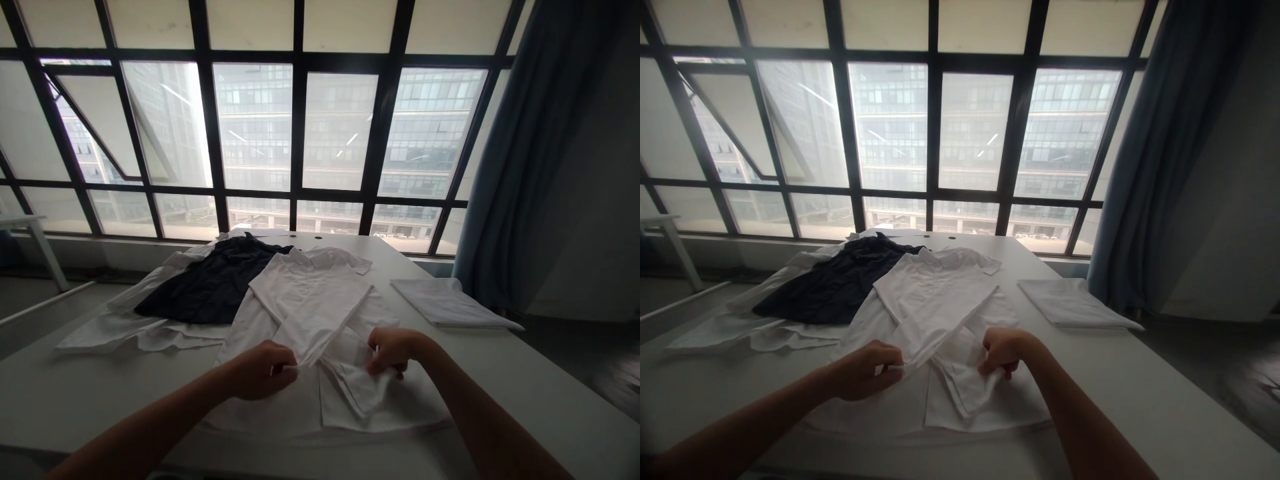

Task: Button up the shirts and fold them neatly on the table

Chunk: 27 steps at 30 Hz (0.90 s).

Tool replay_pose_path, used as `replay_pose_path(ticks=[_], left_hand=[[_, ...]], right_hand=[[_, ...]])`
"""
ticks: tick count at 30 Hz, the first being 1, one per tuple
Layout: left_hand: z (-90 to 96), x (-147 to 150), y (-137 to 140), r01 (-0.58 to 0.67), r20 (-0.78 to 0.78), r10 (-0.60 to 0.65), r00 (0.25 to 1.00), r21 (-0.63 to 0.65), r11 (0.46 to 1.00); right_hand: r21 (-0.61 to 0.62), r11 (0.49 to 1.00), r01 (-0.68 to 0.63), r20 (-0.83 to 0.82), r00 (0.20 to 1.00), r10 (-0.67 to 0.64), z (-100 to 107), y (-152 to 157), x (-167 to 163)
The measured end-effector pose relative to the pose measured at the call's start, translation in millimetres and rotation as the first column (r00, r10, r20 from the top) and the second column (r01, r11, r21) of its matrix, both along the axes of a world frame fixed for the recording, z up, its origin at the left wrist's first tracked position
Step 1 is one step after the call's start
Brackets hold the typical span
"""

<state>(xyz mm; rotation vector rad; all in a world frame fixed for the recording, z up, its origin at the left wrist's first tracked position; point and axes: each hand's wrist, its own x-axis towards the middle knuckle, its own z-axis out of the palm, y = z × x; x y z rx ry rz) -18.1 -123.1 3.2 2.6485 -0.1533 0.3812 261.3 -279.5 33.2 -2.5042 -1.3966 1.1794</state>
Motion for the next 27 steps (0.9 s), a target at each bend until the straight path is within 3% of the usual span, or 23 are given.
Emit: replay_pose_path(ticks=[6, 8, 10, 12, 14, 16, 19, 23, 27], left_hand=[[-1.3, 1.9, -0.3, 0.152, -0.122, -0.162, 0.979, -0.086, 0.985], [2.7, 3.5, -2.0, 0.126, -0.036, -0.129, 0.991, -0.082, 0.989], [5.6, 7.1, -2.8, 0.052, 0.075, -0.045, 0.996, -0.086, 0.995], [4.3, 12.1, -1.7, -0.005, 0.110, 0.010, 0.994, -0.044, 0.999], [-1.1, 16.8, 1.5, -0.018, 0.031, 0.017, 0.999, 0.046, 0.999], [-7.3, 19.1, 5.9, -0.009, -0.088, 0.019, 0.996, 0.111, 0.994], [-10.9, 16.1, 11.7, 0.038, -0.198, -0.012, 0.980, 0.130, 0.991], [-7.2, 6.4, 11.6, 0.159, -0.244, -0.124, 0.962, 0.127, 0.979], [-7.8, 3.7, 2.9, 0.095, -0.093, -0.083, 0.992, 0.134, 0.986]], right_hand=[[-0.114, 0.993, -0.001, 0.074, 0.997, 0.009, -1.7, -4.7, 6.5], [-0.002, 1.000, -0.006, 0.268, 0.963, 0.006, 2.9, -5.6, 4.3], [0.212, 0.973, -0.087, 0.456, 0.890, -0.019, 5.6, -1.4, -2.7], [0.411, 0.884, -0.223, 0.536, 0.843, -0.036, 2.3, 8.9, -13.9], [0.494, 0.803, -0.333, 0.538, 0.843, 0.018, -7.8, 22.5, -26.5], [0.482, 0.783, -0.393, 0.513, 0.851, 0.111, -20.9, 34.0, -37.0], [0.446, 0.801, -0.400, 0.479, 0.863, 0.164, -31.8, 37.9, -44.5], [0.467, 0.813, -0.347, 0.530, 0.846, 0.056, -17.0, 21.7, -47.0], [0.327, 0.838, -0.438, 0.427, 0.859, 0.282, 1.3, 8.6, -58.9]])
